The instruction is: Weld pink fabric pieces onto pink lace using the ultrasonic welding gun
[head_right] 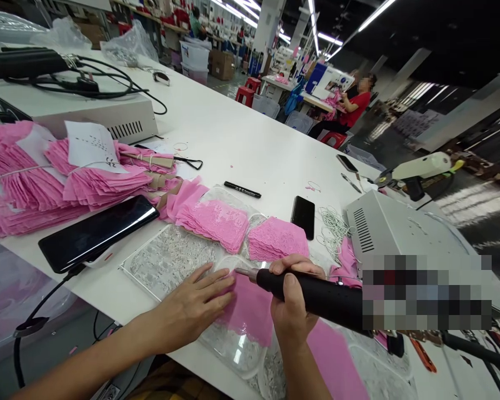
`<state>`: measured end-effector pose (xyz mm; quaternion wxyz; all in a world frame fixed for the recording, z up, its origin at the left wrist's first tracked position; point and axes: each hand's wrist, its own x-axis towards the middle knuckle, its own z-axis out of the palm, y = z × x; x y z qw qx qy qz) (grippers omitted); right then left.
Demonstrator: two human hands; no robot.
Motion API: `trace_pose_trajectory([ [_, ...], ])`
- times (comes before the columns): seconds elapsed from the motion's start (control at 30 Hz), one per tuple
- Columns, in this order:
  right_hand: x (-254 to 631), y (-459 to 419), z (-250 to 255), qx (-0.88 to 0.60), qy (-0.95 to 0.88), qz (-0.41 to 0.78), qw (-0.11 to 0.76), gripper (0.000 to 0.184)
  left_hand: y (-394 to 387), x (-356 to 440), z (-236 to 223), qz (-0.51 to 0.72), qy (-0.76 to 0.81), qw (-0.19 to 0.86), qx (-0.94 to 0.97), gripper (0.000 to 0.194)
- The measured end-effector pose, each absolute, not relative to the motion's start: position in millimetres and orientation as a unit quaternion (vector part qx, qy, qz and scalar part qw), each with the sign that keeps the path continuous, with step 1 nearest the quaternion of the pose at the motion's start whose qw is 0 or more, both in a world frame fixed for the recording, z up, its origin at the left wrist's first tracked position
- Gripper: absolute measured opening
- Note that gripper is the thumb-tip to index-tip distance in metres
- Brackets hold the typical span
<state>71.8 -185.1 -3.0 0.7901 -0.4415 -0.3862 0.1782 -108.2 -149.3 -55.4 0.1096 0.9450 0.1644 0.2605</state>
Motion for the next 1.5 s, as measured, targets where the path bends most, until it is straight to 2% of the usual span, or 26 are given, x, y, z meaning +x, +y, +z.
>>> trace_pose_trajectory([
  [0.4,73.1,-190.5,0.2,-0.426,-0.348,0.215,0.807,0.011,-162.9,-148.3,-49.5,0.321,0.191,0.139,0.917,0.022],
  [1.5,54.7,-198.2,-3.1,-0.433,-0.388,0.265,0.769,0.008,-168.0,-161.0,-51.5,0.307,0.183,0.149,0.922,0.029],
])
